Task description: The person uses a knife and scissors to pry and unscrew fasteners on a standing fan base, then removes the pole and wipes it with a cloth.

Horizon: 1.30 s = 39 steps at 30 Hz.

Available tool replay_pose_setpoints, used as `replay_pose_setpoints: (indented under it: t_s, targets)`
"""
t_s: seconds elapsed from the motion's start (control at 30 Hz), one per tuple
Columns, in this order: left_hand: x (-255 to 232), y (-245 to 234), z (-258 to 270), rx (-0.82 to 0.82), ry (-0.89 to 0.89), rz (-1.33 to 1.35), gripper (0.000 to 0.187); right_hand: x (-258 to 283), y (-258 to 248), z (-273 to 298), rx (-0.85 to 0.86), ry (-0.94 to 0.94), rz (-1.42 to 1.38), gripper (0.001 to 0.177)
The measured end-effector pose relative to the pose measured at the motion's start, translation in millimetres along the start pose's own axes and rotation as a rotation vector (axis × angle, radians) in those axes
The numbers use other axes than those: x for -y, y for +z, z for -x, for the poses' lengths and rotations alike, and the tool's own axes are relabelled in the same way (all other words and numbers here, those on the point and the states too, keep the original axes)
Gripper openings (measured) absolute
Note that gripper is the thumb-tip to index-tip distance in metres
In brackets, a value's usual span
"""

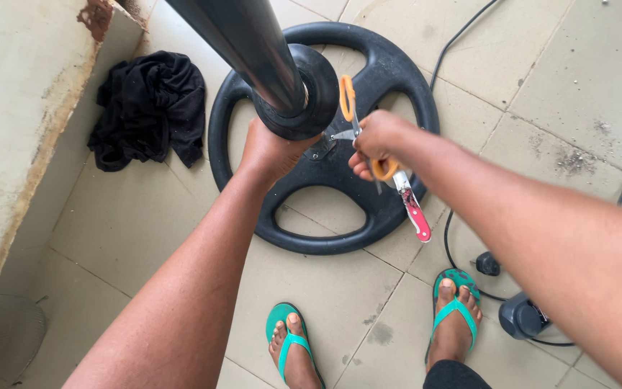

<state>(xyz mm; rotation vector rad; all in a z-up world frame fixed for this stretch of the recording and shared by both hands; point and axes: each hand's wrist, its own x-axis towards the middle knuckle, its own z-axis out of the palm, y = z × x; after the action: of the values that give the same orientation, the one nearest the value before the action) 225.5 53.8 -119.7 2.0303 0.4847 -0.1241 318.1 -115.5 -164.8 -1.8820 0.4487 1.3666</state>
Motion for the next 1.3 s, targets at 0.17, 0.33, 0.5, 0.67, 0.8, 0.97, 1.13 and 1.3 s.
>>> replay_pose_setpoints:
  t_s: [0.17, 0.33, 0.5, 0.67, 0.8, 0.97, 1.13, 1.3]
  targets:
    - [2.4, -0.3, -1.8, 0.023, -0.085, -0.003, 0.030, -28.7, 14.0, -20.7, 0.031, 0.153, -0.823, 0.013]
    - [0.3, -1.3, -1.9, 0.057, -0.114, 0.027, 0.027, -16.6, 32.1, -43.7, 0.037, 0.286, -1.232, 0.024]
    - [-9.5, -1.8, -3.1, 0.091, -0.179, -0.037, 0.030, -20.4, 58.2, -18.5, -0.139, 0.001, -0.549, 0.019]
    - [-6.9, -1.8, -1.9, 0.089, -0.183, 0.002, 0.028, -47.2, 59.4, 28.3, -0.454, -0.543, 0.729, 0.023]
    - [1.2, -3.2, -3.6, 0.074, -0.097, 0.023, 0.029, -40.5, 48.8, 43.0, -0.375, -0.488, 0.636, 0.020]
    - [7.0, -4.5, -8.8, 0.058, -0.074, -0.004, 0.032, -34.1, 58.9, 38.7, -0.075, -0.085, -0.369, 0.036]
    - [8.6, -4.5, -10.2, 0.108, -0.028, 0.063, 0.029, -41.0, 62.7, 3.7, 0.118, 0.070, -1.131, 0.037]
    - [3.1, -6.9, -9.1, 0.150, -0.089, 0.048, 0.024, -38.2, 50.3, -27.3, 0.204, 0.134, -1.331, 0.032]
